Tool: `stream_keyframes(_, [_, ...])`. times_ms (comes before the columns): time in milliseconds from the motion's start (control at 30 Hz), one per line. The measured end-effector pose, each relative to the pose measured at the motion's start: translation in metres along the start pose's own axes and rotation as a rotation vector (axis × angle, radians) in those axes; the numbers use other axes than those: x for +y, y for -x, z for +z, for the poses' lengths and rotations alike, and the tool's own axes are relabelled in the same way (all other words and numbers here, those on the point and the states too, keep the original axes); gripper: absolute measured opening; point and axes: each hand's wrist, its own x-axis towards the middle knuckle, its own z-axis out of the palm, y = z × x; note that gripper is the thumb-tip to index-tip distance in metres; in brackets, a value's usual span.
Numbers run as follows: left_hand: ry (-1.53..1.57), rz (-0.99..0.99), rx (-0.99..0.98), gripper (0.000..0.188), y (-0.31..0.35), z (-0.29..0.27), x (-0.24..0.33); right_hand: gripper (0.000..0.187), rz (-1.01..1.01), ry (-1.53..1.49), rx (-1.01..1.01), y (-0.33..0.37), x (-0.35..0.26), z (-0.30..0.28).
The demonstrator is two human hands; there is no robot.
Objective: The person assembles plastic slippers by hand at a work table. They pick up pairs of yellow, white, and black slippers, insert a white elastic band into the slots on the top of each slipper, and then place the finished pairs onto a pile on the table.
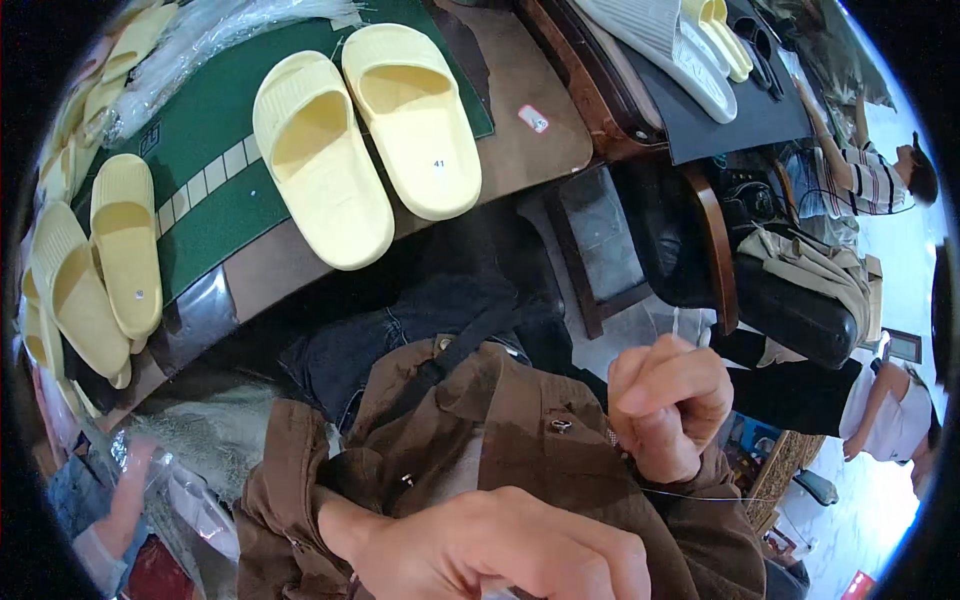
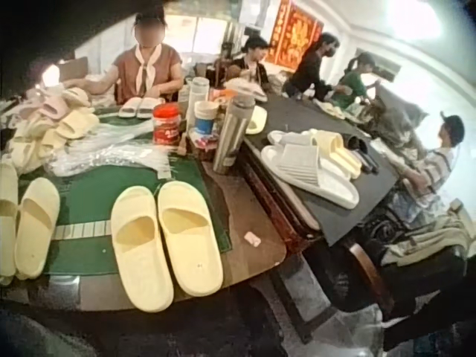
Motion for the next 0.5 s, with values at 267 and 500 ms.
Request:
stream_keyframes(267, [-0.154, -0.072, -0.047, 0.021, -0.002, -0.007, 0.015, 0.016, -0.002, -0.001, 0.056, -0.002, 0.002, 0.005])
stream_keyframes(500, [-0.426, -0.074, -0.092, 0.006, -0.013, 0.003, 0.041, 0.016, 0.085, -0.026, 0.112, -0.004, 0.004, 0.005])
